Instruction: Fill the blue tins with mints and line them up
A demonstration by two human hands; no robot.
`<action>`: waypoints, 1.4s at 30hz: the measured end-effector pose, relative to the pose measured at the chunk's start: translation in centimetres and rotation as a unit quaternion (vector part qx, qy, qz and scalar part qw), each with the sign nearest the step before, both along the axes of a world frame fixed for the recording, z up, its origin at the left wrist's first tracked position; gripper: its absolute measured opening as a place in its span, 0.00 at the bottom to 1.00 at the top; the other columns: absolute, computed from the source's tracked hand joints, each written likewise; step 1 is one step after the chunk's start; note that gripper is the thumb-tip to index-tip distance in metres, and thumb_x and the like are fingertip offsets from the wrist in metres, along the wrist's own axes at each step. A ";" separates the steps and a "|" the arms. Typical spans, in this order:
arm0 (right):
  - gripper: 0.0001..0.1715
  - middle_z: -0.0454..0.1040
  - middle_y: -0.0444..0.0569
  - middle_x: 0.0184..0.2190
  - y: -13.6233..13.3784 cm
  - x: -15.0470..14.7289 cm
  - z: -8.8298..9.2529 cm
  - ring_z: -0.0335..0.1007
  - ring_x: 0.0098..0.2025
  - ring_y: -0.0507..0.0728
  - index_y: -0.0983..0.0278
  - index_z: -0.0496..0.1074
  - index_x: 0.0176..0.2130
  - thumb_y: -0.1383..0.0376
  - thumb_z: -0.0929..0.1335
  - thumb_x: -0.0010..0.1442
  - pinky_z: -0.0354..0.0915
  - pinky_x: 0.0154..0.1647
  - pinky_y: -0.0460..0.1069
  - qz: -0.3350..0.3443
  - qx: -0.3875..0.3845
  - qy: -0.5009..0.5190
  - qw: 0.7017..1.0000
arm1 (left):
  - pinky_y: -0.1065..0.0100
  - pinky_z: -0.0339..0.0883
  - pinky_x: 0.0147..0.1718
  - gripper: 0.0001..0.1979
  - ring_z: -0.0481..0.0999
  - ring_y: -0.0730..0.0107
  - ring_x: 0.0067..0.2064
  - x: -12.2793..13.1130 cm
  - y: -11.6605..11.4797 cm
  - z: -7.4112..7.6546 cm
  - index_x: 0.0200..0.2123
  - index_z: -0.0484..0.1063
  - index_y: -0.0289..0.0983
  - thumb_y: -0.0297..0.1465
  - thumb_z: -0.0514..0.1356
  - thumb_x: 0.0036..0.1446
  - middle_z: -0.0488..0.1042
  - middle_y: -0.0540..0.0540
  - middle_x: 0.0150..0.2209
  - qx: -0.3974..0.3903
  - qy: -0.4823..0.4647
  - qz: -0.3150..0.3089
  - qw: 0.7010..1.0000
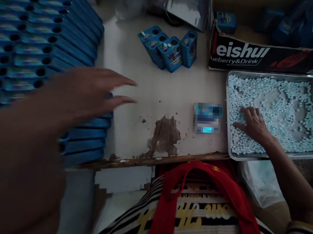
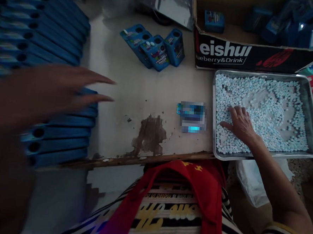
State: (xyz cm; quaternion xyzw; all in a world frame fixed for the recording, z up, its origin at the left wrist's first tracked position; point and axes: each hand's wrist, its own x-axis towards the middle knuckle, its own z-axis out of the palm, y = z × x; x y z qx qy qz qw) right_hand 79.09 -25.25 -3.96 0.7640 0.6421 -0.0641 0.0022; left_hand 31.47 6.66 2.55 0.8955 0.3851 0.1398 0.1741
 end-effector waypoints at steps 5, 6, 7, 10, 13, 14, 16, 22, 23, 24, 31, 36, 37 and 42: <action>0.13 0.82 0.59 0.48 0.1 0.1 -0.8 0.80 0.48 0.68 0.62 0.79 0.55 0.60 0.70 0.75 0.72 0.51 0.58 0.031 -0.023 0.102 0.994 | 0.46 0.74 0.68 0.37 0.82 0.46 0.62 11.1 -10.2 -5.4 0.63 0.80 0.40 0.54 0.79 0.60 0.84 0.37 0.60 -0.055 -0.156 -0.063 0.984; 0.12 0.82 0.58 0.46 0.1 0.1 -0.6 0.79 0.47 0.68 0.61 0.81 0.53 0.59 0.71 0.75 0.71 0.52 0.58 0.030 -0.015 0.125 0.992 | 0.49 0.77 0.64 0.36 0.84 0.48 0.59 12.8 -11.6 -6.7 0.61 0.80 0.40 0.51 0.81 0.57 0.85 0.38 0.58 -0.099 -0.194 -0.048 0.975; 0.12 0.82 0.58 0.46 0.2 0.0 -0.3 0.79 0.48 0.68 0.60 0.82 0.52 0.57 0.73 0.74 0.71 0.54 0.59 0.022 0.009 0.149 0.989 | 0.52 0.79 0.60 0.33 0.85 0.50 0.56 14.3 -12.6 -7.9 0.58 0.80 0.40 0.49 0.82 0.56 0.85 0.40 0.55 -0.154 -0.217 -0.034 0.963; 0.19 0.81 0.57 0.49 0.5 -1.2 0.9 0.78 0.53 0.68 0.57 0.87 0.49 0.47 0.79 0.68 0.72 0.58 0.61 -0.057 0.132 0.269 0.952 | 0.59 0.81 0.50 0.21 0.85 0.56 0.46 17.5 -13.9 -9.3 0.50 0.80 0.40 0.41 0.79 0.60 0.85 0.45 0.45 -0.230 -0.279 -0.027 0.932; 0.22 0.82 0.52 0.44 1.4 -3.6 1.4 0.78 0.45 0.61 0.57 0.86 0.47 0.42 0.77 0.69 0.75 0.50 0.56 -0.203 0.188 0.528 0.803 | 0.57 0.78 0.56 0.11 0.83 0.56 0.52 19.8 -13.7 -6.8 0.53 0.82 0.42 0.30 0.71 0.69 0.84 0.44 0.49 -0.092 -0.260 -0.131 0.952; 0.23 0.82 0.50 0.42 1.9 -4.5 1.4 0.79 0.43 0.59 0.57 0.85 0.46 0.41 0.76 0.70 0.76 0.48 0.54 -0.246 0.179 0.621 0.722 | 0.55 0.77 0.60 0.11 0.82 0.55 0.55 20.5 -13.6 -5.4 0.54 0.83 0.44 0.28 0.67 0.71 0.85 0.43 0.52 -0.019 -0.232 -0.178 0.956; 0.24 0.83 0.48 0.39 2.8 -6.0 1.3 0.79 0.40 0.57 0.58 0.84 0.45 0.41 0.74 0.72 0.77 0.44 0.52 -0.300 0.152 0.757 0.560 | 0.52 0.74 0.66 0.14 0.81 0.53 0.61 21.9 -13.8 -2.5 0.56 0.84 0.46 0.25 0.62 0.75 0.84 0.42 0.56 0.106 -0.174 -0.263 0.943; 0.13 0.81 0.42 0.32 3.4 -7.6 0.6 0.79 0.35 0.57 0.56 0.79 0.41 0.52 0.72 0.76 0.77 0.37 0.51 -0.354 0.184 0.848 0.349 | 0.51 0.73 0.67 0.14 0.81 0.54 0.67 25.2 -14.7 1.9 0.55 0.84 0.46 0.28 0.59 0.80 0.85 0.44 0.57 0.211 -0.131 -0.360 0.899; 0.12 0.82 0.42 0.33 3.3 -7.6 0.5 0.79 0.35 0.57 0.56 0.78 0.40 0.55 0.72 0.76 0.77 0.37 0.51 -0.358 0.187 0.850 0.339 | 0.51 0.73 0.67 0.14 0.80 0.54 0.67 25.6 -14.7 2.0 0.55 0.84 0.46 0.27 0.58 0.81 0.85 0.45 0.57 0.205 -0.133 -0.359 0.901; 0.11 0.83 0.42 0.34 3.2 -7.5 0.5 0.79 0.36 0.56 0.57 0.78 0.41 0.57 0.72 0.77 0.77 0.37 0.50 -0.364 0.187 0.851 0.328 | 0.51 0.73 0.67 0.15 0.80 0.54 0.68 25.8 -14.7 1.9 0.55 0.84 0.46 0.27 0.58 0.81 0.85 0.44 0.58 0.195 -0.136 -0.358 0.903; 0.16 0.84 0.44 0.35 3.2 -6.7 0.9 0.81 0.37 0.56 0.58 0.78 0.43 0.59 0.64 0.82 0.80 0.40 0.51 -0.414 0.202 0.849 0.261 | 0.42 0.63 0.73 0.15 0.80 0.52 0.66 27.5 -15.2 0.9 0.51 0.87 0.50 0.30 0.58 0.80 0.86 0.47 0.56 0.125 -0.157 -0.299 0.933; 0.10 0.84 0.43 0.37 3.6 -6.6 0.9 0.82 0.38 0.55 0.58 0.76 0.44 0.62 0.67 0.80 0.83 0.40 0.50 -0.426 0.201 0.846 0.250 | 0.37 0.58 0.73 0.16 0.79 0.49 0.63 28.0 -15.0 0.5 0.51 0.86 0.52 0.28 0.60 0.77 0.87 0.47 0.57 0.109 -0.166 -0.276 0.940; 0.09 0.84 0.43 0.37 3.7 -6.6 1.0 0.82 0.38 0.55 0.58 0.76 0.43 0.64 0.67 0.79 0.83 0.40 0.50 -0.430 0.208 0.844 0.242 | 0.37 0.58 0.73 0.16 0.79 0.48 0.63 27.9 -14.8 0.3 0.51 0.86 0.53 0.27 0.61 0.76 0.87 0.47 0.57 0.105 -0.172 -0.262 0.944; 0.11 0.80 0.44 0.33 3.8 -6.3 1.6 0.79 0.34 0.53 0.59 0.75 0.40 0.73 0.68 0.74 0.82 0.37 0.45 -0.436 0.203 0.851 0.212 | 0.46 0.73 0.67 0.11 0.84 0.52 0.57 25.2 -12.5 -3.1 0.53 0.86 0.49 0.32 0.72 0.69 0.87 0.46 0.53 -0.019 -0.270 -0.149 0.951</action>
